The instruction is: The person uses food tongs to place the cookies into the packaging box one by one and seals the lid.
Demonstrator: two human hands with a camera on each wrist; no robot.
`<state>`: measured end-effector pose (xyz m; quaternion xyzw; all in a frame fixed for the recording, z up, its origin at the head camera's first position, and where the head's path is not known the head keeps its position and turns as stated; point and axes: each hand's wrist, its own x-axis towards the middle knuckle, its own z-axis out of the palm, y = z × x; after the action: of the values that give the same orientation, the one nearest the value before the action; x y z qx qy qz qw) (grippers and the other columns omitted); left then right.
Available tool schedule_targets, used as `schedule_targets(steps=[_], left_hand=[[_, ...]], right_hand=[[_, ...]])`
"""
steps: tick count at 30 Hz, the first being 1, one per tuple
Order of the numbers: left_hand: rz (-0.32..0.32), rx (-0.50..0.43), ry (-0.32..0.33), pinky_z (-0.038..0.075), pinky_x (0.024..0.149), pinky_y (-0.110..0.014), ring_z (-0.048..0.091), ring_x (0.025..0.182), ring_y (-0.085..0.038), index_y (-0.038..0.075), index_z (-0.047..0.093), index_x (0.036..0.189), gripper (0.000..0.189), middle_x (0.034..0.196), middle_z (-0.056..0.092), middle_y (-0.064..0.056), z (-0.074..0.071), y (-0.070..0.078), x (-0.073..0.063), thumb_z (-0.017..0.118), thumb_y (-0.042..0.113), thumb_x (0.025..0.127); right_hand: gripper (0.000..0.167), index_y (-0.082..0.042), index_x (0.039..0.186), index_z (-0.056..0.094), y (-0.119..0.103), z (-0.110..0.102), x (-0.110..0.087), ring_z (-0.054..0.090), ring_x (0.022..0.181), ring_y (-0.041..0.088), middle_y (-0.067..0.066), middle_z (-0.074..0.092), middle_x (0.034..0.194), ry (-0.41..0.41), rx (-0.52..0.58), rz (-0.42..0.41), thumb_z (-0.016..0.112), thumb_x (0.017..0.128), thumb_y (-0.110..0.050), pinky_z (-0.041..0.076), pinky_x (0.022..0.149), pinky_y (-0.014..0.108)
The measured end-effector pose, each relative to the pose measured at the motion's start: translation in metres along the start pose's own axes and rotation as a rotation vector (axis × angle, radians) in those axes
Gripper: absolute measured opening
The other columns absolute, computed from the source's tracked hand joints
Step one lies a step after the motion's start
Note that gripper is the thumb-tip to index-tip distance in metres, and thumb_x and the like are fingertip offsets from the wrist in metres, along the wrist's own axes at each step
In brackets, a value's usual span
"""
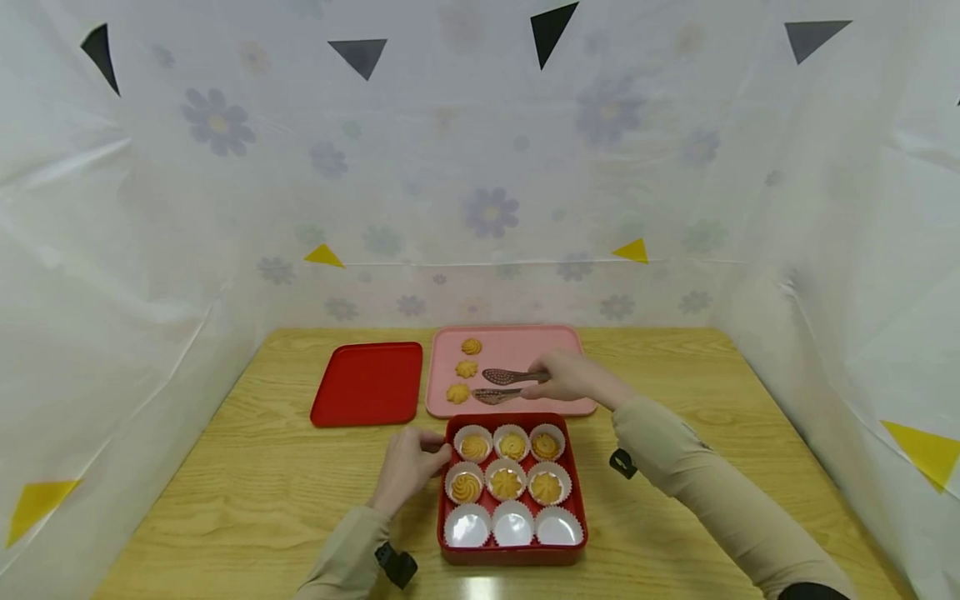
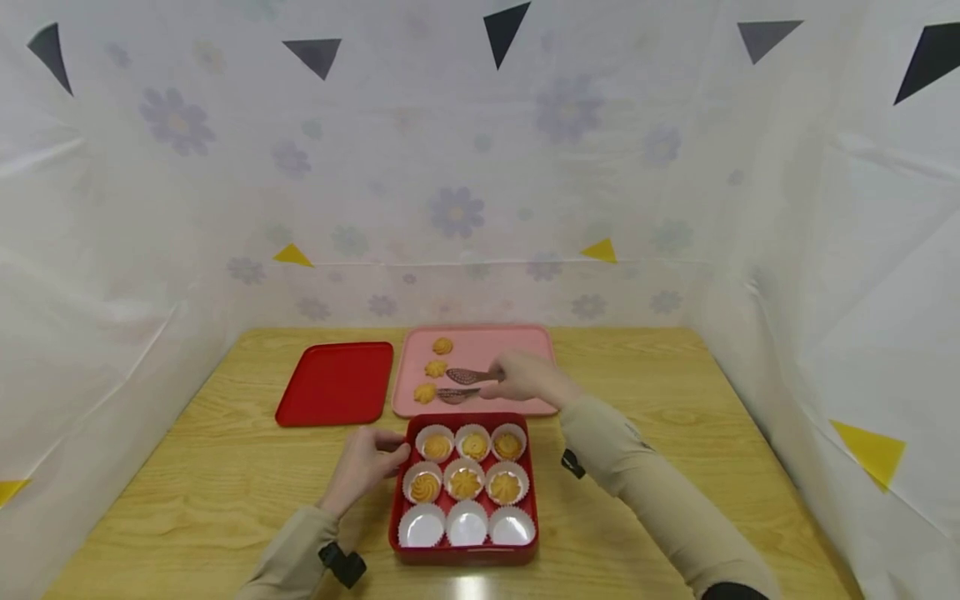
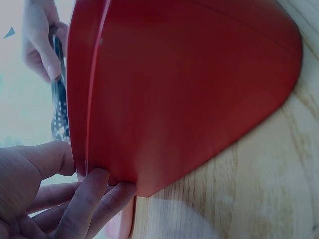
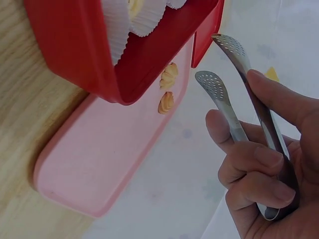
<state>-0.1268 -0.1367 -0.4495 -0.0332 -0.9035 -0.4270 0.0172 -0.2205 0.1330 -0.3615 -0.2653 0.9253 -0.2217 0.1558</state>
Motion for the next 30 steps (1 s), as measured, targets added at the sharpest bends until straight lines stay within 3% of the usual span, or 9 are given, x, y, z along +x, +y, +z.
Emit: schedule_targets(steps=[5,16,30], left_hand=[[0.003,-0.002,0.003,0.050,0.063,-0.022,0.063,0.073,-0.012,0.000,0.080,0.092,0.014,0.086,0.078,-0.010,0.000,0.000,0.000,0.074,0.008,0.082],[0.005,0.007,0.003,0.050,0.065,-0.023,0.063,0.075,-0.012,0.001,0.080,0.092,0.014,0.087,0.078,-0.010,-0.001,0.000,0.000,0.074,0.008,0.081],[-0.003,-0.004,-0.011,0.052,0.063,-0.023,0.064,0.074,-0.012,0.000,0.079,0.093,0.015,0.088,0.078,-0.012,-0.002,0.000,0.000,0.074,0.008,0.082]], right_hand=[[0.024,-0.007,0.094,0.077,-0.008,-0.001,0.014,0.041,0.058,0.010,0.003,0.066,0.071,-0.024,-0.052,0.030,0.073,0.091,-0.030,0.033,0.055,0.025],[0.024,-0.008,0.091,0.074,-0.019,-0.003,0.034,0.046,0.065,0.012,0.008,0.072,0.085,-0.076,-0.061,0.112,0.072,0.092,-0.032,0.038,0.059,0.026],[0.024,-0.010,0.085,0.061,-0.026,0.000,0.051,0.041,0.067,0.013,-0.001,0.052,0.075,-0.090,-0.075,0.167,0.073,0.091,-0.030,0.034,0.061,0.028]])
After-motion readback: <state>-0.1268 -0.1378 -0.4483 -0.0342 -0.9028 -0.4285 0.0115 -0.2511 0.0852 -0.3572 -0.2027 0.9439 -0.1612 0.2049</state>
